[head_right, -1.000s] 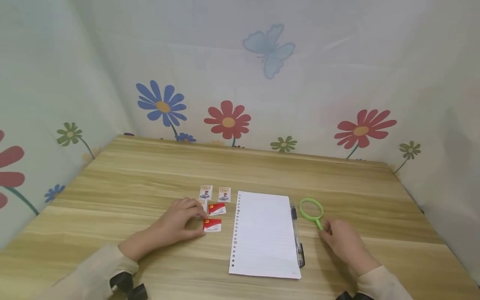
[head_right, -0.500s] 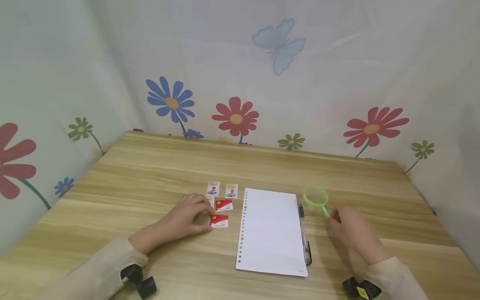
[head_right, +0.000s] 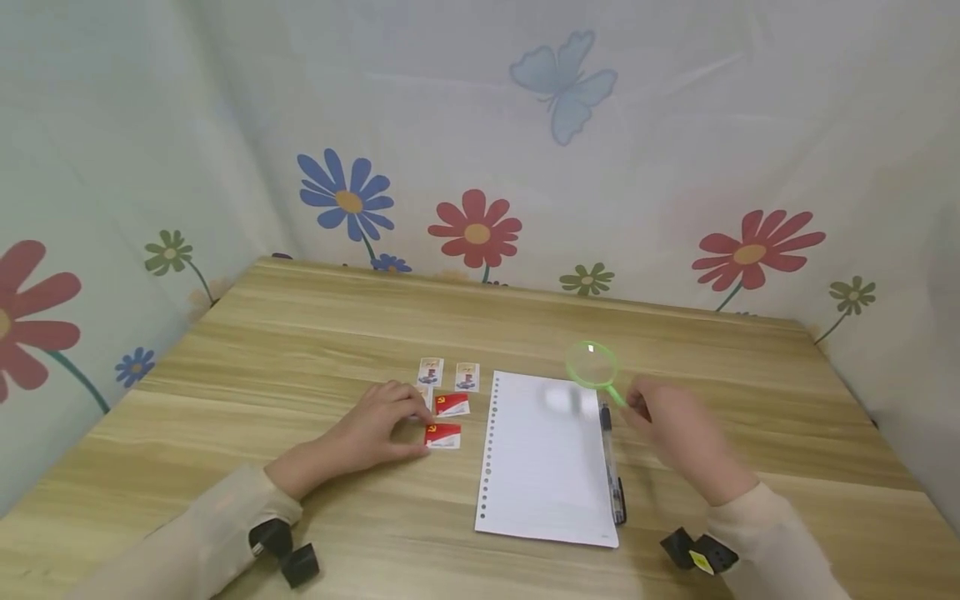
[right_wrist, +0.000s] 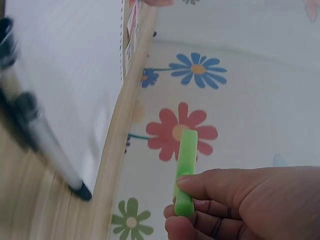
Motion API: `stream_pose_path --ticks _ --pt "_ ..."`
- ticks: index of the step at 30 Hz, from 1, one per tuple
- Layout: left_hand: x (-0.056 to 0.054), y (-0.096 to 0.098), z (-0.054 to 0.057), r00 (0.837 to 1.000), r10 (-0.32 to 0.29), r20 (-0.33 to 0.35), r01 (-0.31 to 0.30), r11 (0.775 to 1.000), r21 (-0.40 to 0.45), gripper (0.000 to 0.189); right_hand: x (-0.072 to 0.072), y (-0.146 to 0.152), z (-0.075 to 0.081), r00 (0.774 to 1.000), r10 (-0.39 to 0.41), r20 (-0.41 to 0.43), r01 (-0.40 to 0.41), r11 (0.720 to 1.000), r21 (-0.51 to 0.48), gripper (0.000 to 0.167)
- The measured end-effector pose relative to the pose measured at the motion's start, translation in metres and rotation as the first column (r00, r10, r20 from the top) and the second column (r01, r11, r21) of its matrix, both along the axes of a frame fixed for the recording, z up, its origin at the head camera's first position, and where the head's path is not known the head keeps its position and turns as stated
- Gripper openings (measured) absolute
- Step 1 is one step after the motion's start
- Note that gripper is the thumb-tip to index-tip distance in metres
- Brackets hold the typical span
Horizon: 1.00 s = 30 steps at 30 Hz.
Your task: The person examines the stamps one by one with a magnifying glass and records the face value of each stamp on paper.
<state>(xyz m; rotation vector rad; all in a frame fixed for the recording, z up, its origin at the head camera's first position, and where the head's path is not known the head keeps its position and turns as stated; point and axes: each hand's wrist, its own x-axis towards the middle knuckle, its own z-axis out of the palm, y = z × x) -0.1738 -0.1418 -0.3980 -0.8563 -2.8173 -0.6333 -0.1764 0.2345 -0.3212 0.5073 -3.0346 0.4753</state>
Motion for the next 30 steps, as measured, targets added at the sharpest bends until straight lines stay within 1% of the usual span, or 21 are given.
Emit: stream_pose_path --ticks 5,11,15,19,23,27,30 --pt "-0.002 0.0 -0.001 1.0 -0.005 0.005 0.005 1.0 -0.001 0.032 0.002 -0.019 0.001 0.998 0.047 -0.032 -0.048 0.999 -0.015 0.008" --pt "-0.003 0.0 -0.001 1.0 0.002 0.015 -0.002 1.0 -0.003 0.032 0.007 -0.042 -0.002 0.987 0.136 -0.084 -0.139 0.99 -0.037 0.009" --pt "-0.002 0.0 -0.002 1.0 0.008 0.018 -0.008 1.0 -0.007 0.032 0.012 -0.06 -0.004 0.981 0.163 -0.106 -0.166 0.986 -0.012 0.008" --pt "-0.003 -0.001 -0.002 1.0 0.003 0.021 -0.003 1.0 -0.012 0.031 0.018 -0.077 -0.007 0.977 0.186 -0.104 -0.185 0.983 0.019 0.007" --pt "-0.002 -0.001 -0.002 1.0 0.002 0.022 -0.001 1.0 -0.008 0.032 0.021 -0.092 -0.011 0.969 0.225 -0.106 -0.222 0.974 0.038 0.007" --pt "-0.002 -0.002 -0.003 1.0 -0.007 0.002 0.007 1.0 -0.006 0.032 0.023 -0.102 -0.015 0.958 0.268 -0.102 -0.265 0.963 0.045 0.007" --pt "-0.003 -0.003 -0.003 1.0 -0.018 -0.019 0.018 1.0 -0.011 0.032 0.025 -0.108 -0.019 0.947 0.299 -0.115 -0.294 0.954 0.056 0.008"
